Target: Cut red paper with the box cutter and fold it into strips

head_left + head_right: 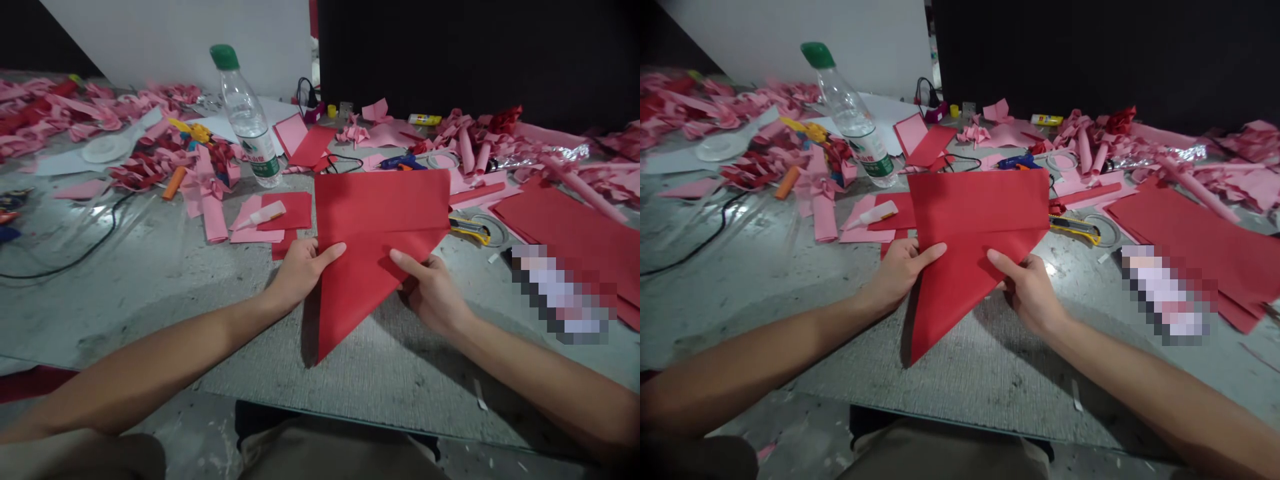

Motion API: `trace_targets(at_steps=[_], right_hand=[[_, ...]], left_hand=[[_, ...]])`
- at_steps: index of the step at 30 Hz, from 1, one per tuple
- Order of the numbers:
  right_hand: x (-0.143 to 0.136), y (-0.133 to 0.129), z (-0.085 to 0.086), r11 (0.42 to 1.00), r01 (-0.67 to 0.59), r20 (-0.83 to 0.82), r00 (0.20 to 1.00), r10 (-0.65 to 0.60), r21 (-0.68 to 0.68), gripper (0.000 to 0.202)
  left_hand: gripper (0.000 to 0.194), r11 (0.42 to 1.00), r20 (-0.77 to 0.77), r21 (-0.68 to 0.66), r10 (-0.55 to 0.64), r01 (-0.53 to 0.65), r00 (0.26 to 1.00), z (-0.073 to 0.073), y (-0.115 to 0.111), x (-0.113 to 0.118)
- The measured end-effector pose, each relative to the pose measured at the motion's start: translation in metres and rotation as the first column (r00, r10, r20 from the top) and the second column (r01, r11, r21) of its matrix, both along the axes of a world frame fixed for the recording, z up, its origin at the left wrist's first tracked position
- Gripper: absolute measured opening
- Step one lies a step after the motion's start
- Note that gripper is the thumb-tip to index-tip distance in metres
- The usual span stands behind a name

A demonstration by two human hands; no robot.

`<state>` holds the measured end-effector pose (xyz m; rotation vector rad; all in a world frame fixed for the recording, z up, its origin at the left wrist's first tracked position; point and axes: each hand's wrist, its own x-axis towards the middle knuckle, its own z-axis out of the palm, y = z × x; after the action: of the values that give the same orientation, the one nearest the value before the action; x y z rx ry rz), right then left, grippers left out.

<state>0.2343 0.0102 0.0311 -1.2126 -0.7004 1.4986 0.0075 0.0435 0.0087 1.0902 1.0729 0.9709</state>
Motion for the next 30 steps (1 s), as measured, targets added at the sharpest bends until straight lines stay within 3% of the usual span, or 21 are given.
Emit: trace_targets(at_steps=[9, 21, 30], right_hand=[[-0.005, -0.008, 0.0, 1.0, 0.018, 0.04, 0.999, -0.018, 0.006, 0.033], [-0.008, -0.01, -0.001, 0.999, 0.016, 0.025, 1.0, -0.017, 0.037, 0.028], [-0.01, -0.01, -0.001, 0.998, 0.027, 0.021, 0.999, -0.028, 0.053, 0.029]], left_hand=[[0.048, 0.999, -0.026, 0.038, 0.021, -0.02, 0.999, -0.004, -0.007, 0.004], [0.043, 1.0, 0.163, -0.004, 0.011, -0.01, 0.987, -0.003, -0.015, 0.013], [0.044, 0.998, 0.122, -0.042, 0.046, -0.041, 0.991, -0.003, -0.016, 0.013]])
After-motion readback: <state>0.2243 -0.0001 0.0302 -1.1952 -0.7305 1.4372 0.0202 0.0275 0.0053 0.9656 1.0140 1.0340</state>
